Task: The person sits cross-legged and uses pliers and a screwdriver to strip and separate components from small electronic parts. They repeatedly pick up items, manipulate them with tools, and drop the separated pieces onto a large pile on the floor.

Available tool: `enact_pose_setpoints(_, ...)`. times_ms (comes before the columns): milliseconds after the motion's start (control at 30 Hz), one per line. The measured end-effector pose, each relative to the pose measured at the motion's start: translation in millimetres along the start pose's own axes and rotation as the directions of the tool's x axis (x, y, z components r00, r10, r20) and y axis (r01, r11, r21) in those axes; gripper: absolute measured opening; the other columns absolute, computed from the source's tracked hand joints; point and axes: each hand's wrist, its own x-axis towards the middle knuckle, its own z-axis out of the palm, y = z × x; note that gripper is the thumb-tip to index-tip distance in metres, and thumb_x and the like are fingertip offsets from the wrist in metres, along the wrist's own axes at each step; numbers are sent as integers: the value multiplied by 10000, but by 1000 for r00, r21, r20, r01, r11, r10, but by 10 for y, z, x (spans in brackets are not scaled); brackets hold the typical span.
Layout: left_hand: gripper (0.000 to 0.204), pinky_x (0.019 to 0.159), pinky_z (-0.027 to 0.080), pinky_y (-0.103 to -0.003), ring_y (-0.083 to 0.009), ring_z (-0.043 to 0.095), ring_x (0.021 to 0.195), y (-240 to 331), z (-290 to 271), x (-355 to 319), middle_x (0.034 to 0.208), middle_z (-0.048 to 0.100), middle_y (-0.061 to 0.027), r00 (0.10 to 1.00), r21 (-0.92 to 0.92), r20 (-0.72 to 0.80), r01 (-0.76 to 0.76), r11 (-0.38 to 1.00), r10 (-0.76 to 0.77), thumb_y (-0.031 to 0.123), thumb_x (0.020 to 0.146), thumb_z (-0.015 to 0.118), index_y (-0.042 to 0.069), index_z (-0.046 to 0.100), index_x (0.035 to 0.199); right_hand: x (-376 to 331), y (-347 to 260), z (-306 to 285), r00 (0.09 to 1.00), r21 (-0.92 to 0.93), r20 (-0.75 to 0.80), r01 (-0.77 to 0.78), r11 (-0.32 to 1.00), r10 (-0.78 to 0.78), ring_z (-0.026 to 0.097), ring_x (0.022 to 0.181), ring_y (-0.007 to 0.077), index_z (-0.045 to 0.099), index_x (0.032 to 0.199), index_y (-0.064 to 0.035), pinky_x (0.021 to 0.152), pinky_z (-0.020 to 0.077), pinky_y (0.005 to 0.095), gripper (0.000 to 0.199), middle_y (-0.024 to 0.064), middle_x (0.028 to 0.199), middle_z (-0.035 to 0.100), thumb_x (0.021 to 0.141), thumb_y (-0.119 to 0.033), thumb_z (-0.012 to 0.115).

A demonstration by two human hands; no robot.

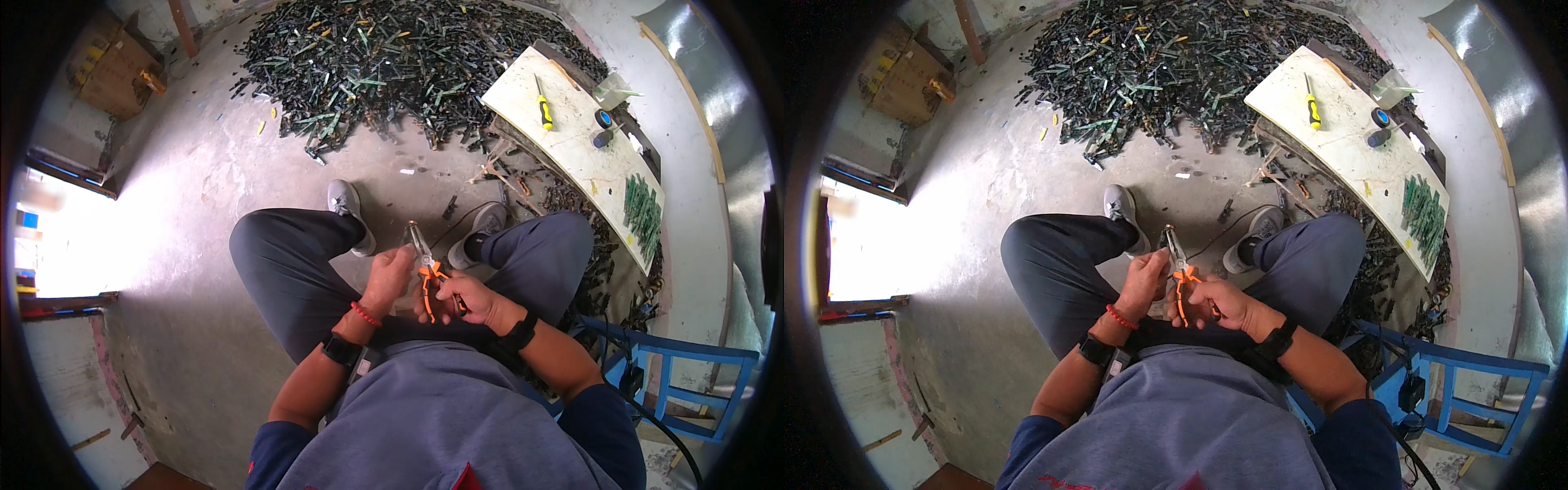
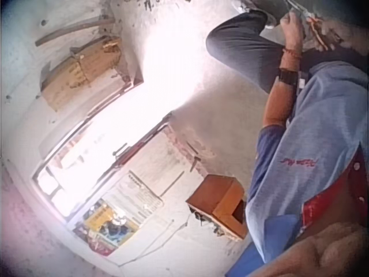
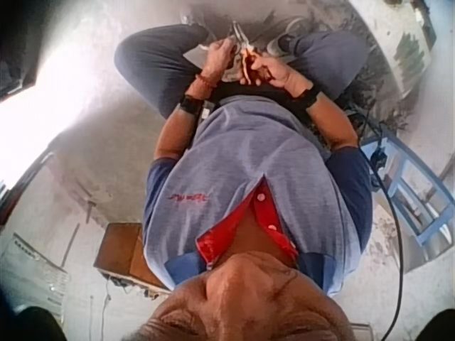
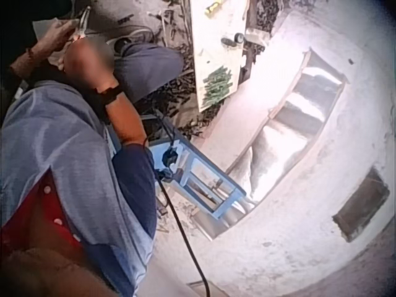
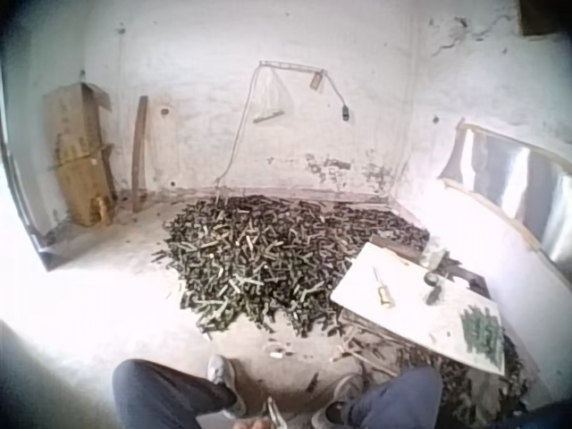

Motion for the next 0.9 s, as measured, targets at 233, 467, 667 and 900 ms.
enact_pose_setpoints(233, 364, 389, 280, -237, -50, 379, 445, 20, 17, -15, 577, 456, 42, 1000, 1, -7, 6, 1000, -6, 348, 941, 509, 76, 528, 700, 7, 13, 7, 1000, -5, -12, 2, 1000, -2, 689, 824, 274, 530, 1152, 13, 521, 502, 259, 407, 188, 955, 663, 773, -131, 489)
enact_pose_setpoints(467, 393, 383, 241, -239, -45, 335, 413, 18, 98, -17, 535, 408, 59, 995, 80, -59, -77, 994, 82, 365, 967, 510, 114, 483, 666, 25, 55, -57, 1000, 10, -3, 29, 1000, -29, 681, 797, 278, 529, 1146, 21, 621, 535, 306, 403, 185, 944, 662, 771, -121, 487)
enact_pose_setpoints(667, 412, 410, 286, -244, -50, 375, 457, 0, 97, -15, 557, 439, 41, 984, 208, -55, -152, 966, 167, 373, 969, 490, 78, 506, 682, 7, 93, -53, 999, 187, -10, 37, 982, -36, 669, 835, 339, 520, 1165, 10, 829, 536, 466, 398, 210, 961, 652, 779, -85, 496)
enact_pose_setpoints(900, 435, 429, 309, -257, -65, 399, 483, 17, 119, -24, 569, 464, 20, 977, 293, -47, -188, 937, 210, 374, 970, 468, 45, 525, 692, -14, 100, -63, 999, 247, 35, -8, 969, -1, 650, 830, 338, 540, 1135, -15, 776, 528, 468, 356, 206, 1038, 640, 795, -117, 509)
